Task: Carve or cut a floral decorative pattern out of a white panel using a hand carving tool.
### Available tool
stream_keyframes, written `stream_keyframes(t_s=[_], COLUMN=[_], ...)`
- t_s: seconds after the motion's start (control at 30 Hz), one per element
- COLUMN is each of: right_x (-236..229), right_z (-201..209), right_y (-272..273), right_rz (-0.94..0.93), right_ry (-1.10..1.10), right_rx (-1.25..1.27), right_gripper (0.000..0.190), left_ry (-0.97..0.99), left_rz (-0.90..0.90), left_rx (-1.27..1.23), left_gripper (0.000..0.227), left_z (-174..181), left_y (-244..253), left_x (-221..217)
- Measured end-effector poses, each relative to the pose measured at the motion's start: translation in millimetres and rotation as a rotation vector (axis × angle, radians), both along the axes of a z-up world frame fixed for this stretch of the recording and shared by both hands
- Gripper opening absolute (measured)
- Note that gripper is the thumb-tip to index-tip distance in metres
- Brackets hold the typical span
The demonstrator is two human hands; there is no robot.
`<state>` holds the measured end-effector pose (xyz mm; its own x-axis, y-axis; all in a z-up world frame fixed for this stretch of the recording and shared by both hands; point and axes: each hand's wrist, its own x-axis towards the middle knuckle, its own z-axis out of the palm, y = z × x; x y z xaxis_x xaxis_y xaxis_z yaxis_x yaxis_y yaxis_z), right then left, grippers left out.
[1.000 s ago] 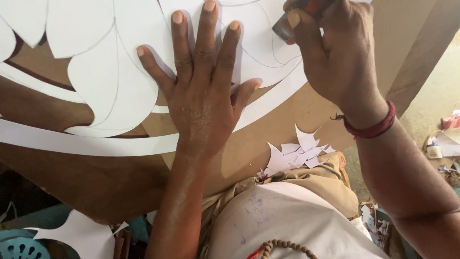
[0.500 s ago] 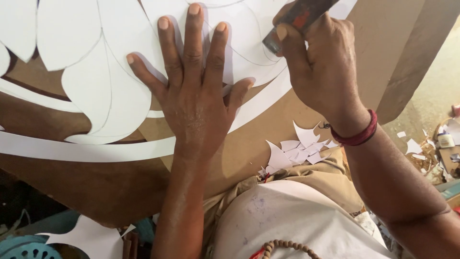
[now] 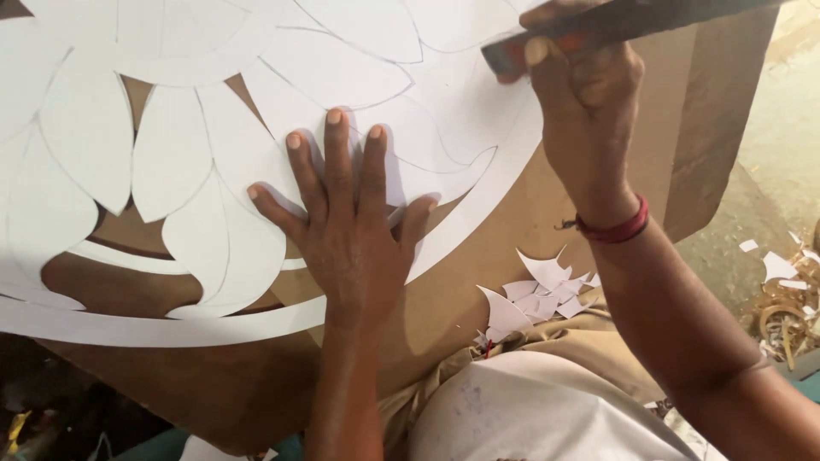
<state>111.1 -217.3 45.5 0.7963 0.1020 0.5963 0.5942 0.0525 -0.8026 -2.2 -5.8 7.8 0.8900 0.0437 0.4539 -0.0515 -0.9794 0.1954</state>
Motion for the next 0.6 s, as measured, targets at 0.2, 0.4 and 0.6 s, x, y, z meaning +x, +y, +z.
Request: stream_keyframes(t_s=[0.2, 0.4, 0.6], right_x=[28, 28, 31], right_z=[17, 35, 29], right_y=[7, 22, 23], right_rz=[0.049, 0.026, 0.039], right_ry=[-0.264, -0.331, -0.342], right_rx=[-0.346, -0.518, -0.531], right_gripper=[0.005, 0.016, 0.022], left_ry=[-0.009, 0.023, 0.028], left_rz=[-0.017, -0.016, -0.031], left_rx=[0.009, -0.020, -0.044], left_gripper=[0.079, 0.080, 0.079], left_z=[-2, -2, 0], left_y=[4, 5, 6], left_x=[-1, 0, -1])
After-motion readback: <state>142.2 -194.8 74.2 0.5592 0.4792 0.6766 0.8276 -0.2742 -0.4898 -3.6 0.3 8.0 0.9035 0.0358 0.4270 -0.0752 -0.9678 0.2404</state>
